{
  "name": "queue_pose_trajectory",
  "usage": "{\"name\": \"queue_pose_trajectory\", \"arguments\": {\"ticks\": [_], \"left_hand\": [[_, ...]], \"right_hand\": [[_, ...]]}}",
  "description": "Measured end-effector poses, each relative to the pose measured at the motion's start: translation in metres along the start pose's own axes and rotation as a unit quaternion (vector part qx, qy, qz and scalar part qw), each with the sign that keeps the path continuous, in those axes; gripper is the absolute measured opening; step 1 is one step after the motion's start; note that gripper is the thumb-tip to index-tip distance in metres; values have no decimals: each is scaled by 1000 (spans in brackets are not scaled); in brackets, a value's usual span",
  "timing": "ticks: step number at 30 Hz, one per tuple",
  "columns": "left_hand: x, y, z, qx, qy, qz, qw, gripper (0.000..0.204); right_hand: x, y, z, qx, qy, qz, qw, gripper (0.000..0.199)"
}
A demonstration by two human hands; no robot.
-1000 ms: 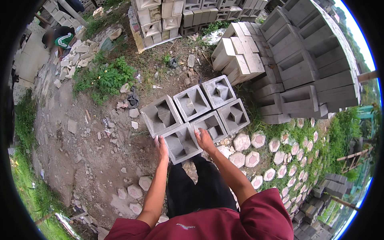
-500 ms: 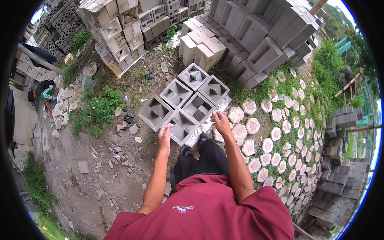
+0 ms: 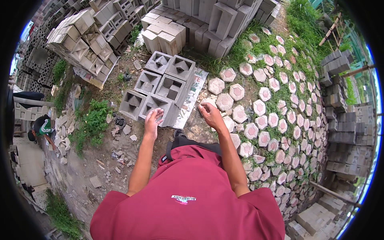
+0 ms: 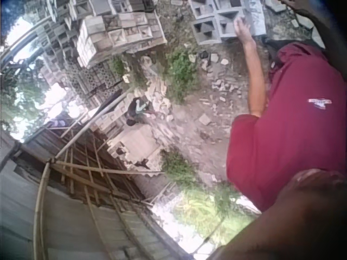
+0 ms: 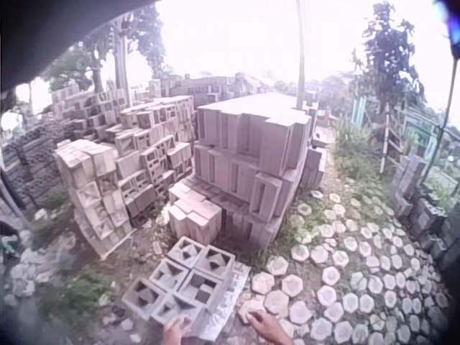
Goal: The person stacks decorative concrete blocks by picking them up one at a time from a large pile and placing them onto a smaller stack on the ground.
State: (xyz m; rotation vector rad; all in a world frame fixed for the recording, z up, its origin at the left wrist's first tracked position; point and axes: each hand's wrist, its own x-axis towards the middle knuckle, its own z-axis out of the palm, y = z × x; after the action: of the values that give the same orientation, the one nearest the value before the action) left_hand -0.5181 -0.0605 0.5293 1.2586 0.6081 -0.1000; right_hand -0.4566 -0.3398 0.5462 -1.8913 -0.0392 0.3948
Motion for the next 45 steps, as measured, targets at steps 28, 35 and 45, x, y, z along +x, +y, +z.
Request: {"name": "queue_pose_trajectory", "arguments": {"ticks": [28,35,45], "left_hand": [[106,-51,544,233,-490,-45,839,27],[113,-71,621,307,-582,-108,745,27],[68,-158,721,391,-568,-181,701,33]], "right_hand": [[-52,126,-325,72,457,122,878,32],[-66,159,-333,130,545,175,809,33],[-94,226,-450,148,592,157,777,32]]}}
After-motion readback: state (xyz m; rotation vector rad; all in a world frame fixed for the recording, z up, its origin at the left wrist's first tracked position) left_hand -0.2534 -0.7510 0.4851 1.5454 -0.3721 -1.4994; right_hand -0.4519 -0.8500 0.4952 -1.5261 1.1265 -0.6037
